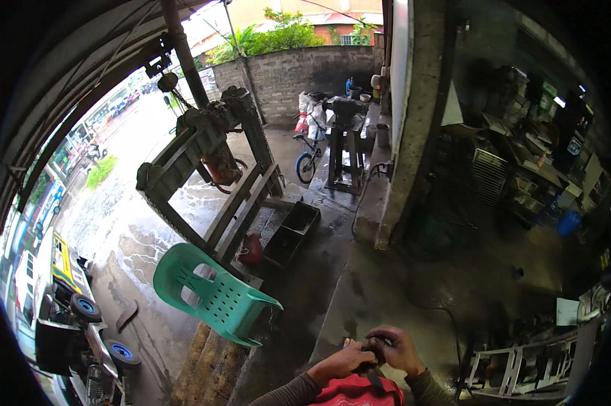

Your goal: The person cleans and assembles small mechanical components on a workbench, then moves to a bench grinder to sharpen a metal tool. They handle a cylindrical part, a cloth, and a grinding wheel, using a rag to wipe surfaces and a grinder to refine the tool edge.

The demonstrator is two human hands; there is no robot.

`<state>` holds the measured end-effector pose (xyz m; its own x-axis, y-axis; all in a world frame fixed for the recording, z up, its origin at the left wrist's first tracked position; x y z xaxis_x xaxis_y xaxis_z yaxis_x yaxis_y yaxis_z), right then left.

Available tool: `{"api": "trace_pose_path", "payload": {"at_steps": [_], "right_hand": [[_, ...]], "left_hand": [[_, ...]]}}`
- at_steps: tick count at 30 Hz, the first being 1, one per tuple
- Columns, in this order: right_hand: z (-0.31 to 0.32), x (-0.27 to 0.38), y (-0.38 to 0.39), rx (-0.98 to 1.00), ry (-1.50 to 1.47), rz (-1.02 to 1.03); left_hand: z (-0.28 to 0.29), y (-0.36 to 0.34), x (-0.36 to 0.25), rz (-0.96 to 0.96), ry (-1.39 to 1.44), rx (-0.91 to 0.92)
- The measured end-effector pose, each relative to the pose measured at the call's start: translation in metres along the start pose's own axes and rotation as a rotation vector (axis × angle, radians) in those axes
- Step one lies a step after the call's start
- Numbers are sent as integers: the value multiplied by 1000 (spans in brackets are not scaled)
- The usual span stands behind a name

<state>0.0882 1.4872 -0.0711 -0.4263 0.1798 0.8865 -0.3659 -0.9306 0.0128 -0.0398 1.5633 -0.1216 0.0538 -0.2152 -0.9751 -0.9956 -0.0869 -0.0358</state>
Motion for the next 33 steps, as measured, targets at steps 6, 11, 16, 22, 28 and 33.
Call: {"api": "trace_pose_path", "payload": {"at_steps": [6,11,16,22,28,33], "right_hand": [[49,21,-210,69,20,200],[84,-7,-343,8,-342,-34],[121,-13,-436,9,-344,-72],[138,-40,-582,101,-112,-21],[148,-96,-742,126,173,-59],[138,-154,-851,167,-177,-178]], "left_hand": [[129,-76,-32,422,709,-392],[245,-146,-27,303,1298,-494],[352,-236,-47,261,1166,-455],[458,-363,-54,366,1017,-564],[573,-449,-63,340,731,-495],[677,-515,-53,284,656,-408]]}}
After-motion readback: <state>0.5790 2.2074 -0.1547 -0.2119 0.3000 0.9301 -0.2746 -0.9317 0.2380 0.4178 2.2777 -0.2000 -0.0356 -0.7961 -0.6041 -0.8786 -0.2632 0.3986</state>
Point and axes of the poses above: each hand's wrist, its own y-axis away from the middle knuckle, its own z-axis out of the back of the hand, x = y × z, the point moved 4 cm from there along -y, towards the middle knuckle, and after that the axes turned 15 degrees about y, right-handed, at the moved point
